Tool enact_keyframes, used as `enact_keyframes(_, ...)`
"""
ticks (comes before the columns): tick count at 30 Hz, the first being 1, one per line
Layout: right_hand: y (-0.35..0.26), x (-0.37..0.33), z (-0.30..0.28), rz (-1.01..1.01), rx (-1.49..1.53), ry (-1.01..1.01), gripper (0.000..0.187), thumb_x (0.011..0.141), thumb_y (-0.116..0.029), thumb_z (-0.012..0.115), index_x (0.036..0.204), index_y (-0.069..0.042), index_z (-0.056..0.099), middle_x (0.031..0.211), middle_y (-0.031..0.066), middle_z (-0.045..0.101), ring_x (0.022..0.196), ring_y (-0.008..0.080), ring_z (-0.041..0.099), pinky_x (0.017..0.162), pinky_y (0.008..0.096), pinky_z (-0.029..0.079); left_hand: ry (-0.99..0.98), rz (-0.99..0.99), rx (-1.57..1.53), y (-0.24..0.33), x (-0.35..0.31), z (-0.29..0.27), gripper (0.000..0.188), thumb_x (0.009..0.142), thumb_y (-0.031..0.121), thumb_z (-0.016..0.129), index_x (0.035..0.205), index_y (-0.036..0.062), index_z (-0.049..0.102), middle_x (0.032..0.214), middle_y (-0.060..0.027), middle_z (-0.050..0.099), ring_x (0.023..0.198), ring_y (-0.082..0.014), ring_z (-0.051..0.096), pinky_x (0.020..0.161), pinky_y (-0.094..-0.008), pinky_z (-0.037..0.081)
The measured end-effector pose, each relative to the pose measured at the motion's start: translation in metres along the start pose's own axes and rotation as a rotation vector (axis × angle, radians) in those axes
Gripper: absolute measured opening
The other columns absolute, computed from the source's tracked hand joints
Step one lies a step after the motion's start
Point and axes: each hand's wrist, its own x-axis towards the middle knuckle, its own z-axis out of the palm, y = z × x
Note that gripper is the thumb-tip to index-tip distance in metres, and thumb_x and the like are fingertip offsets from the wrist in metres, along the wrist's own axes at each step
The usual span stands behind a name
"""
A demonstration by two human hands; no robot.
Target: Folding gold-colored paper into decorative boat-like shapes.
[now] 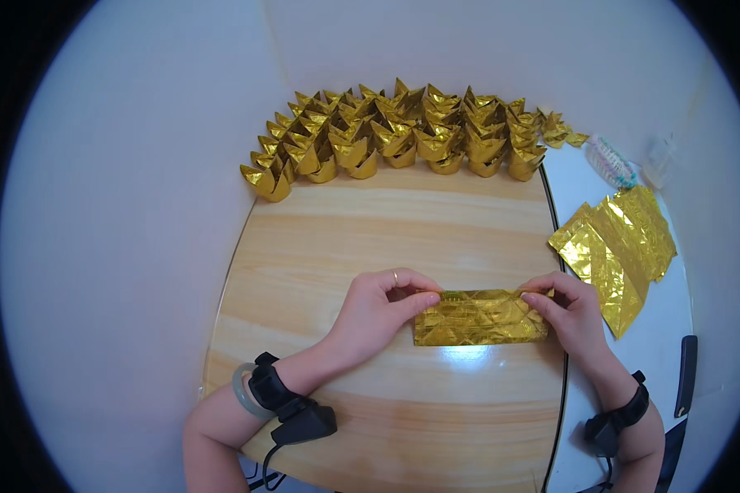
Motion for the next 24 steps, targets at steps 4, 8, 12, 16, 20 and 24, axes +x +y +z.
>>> enact_keyframes(4,0.0007,0.0005,-0.0011,0.125,0.154,0.025,0.011,0.087,-0.006,0.068,0.097,-0.001,0.068,0.078,-0.0012,0.064,0.068,0.003,0.054,0.06,0.0185,0.042,0.024,-0.025,-0.073,-0.0034,0.0009,-0.0018,0.013,0.088,0.005,0.066,0.1,-0.0002,0.069,0.091,-0.0017,0.067,0.082,-0.0058,0.058,0.075,-0.0209,0.047)
enact_keyframes(8,0.002,0.0009,-0.0011,0.123,0.207,0.049,0.013,0.087,-0.006,0.068,0.099,-0.001,0.067,0.078,-0.0025,0.063,0.067,0.0016,0.052,0.059,0.0172,0.041,0.047,-0.034,-0.049,-0.0041,0.002,-0.0028,0.015,0.086,0.002,0.068,0.101,0.0002,0.068,0.089,-0.0014,0.066,0.08,-0.0052,0.058,0.072,-0.0196,0.047)
enact_keyframes(12,0.0034,0.0011,-0.0017,0.079,0.272,0.08,0.016,0.086,-0.004,0.069,0.101,0.0,0.066,0.081,-0.0023,0.063,0.069,0.0015,0.054,0.061,0.0166,0.042,0.093,-0.05,-0.115,-0.0005,0.0013,-0.0023,0.018,0.084,-0.001,0.069,0.102,0.0013,0.066,0.089,-0.0009,0.065,0.081,-0.005,0.058,0.071,-0.0183,0.048)
enact_keyframes(16,0.0023,0.0013,-0.0022,0.073,0.296,0.067,0.018,0.085,-0.002,0.07,0.103,0.001,0.065,0.085,-0.0008,0.064,0.073,0.0025,0.058,0.064,0.0166,0.045,0.143,0.026,-0.107,-0.0028,0.0014,-0.0017,0.02,0.082,-0.003,0.07,0.101,0.0014,0.065,0.092,-0.0014,0.064,0.083,-0.0055,0.059,0.075,-0.0186,0.049)
enact_keyframes(20,0.0,0.0016,-0.0007,0.072,0.323,0.082,0.02,0.085,-0.001,0.07,0.104,0.001,0.064,0.086,-0.0007,0.064,0.074,0.0025,0.058,0.064,0.0167,0.045,0.149,0.013,-0.149,-0.0026,0.0015,-0.0025,0.023,0.081,-0.005,0.07,0.103,0.0005,0.064,0.096,-0.0022,0.063,0.088,-0.0066,0.06,0.081,-0.0198,0.05)
enact_keyframes(24,0.0011,0.0008,-0.002,0.063,0.306,0.077,0.02,0.084,-0.001,0.07,0.104,0.001,0.064,0.087,-0.0005,0.065,0.074,0.0025,0.058,0.064,0.0169,0.045,0.151,0.001,-0.131,-0.0001,0.0014,-0.0019,0.026,0.081,-0.006,0.069,0.105,0.0001,0.063,0.098,-0.0033,0.063,0.092,-0.0076,0.06,0.083,-0.0208,0.051)
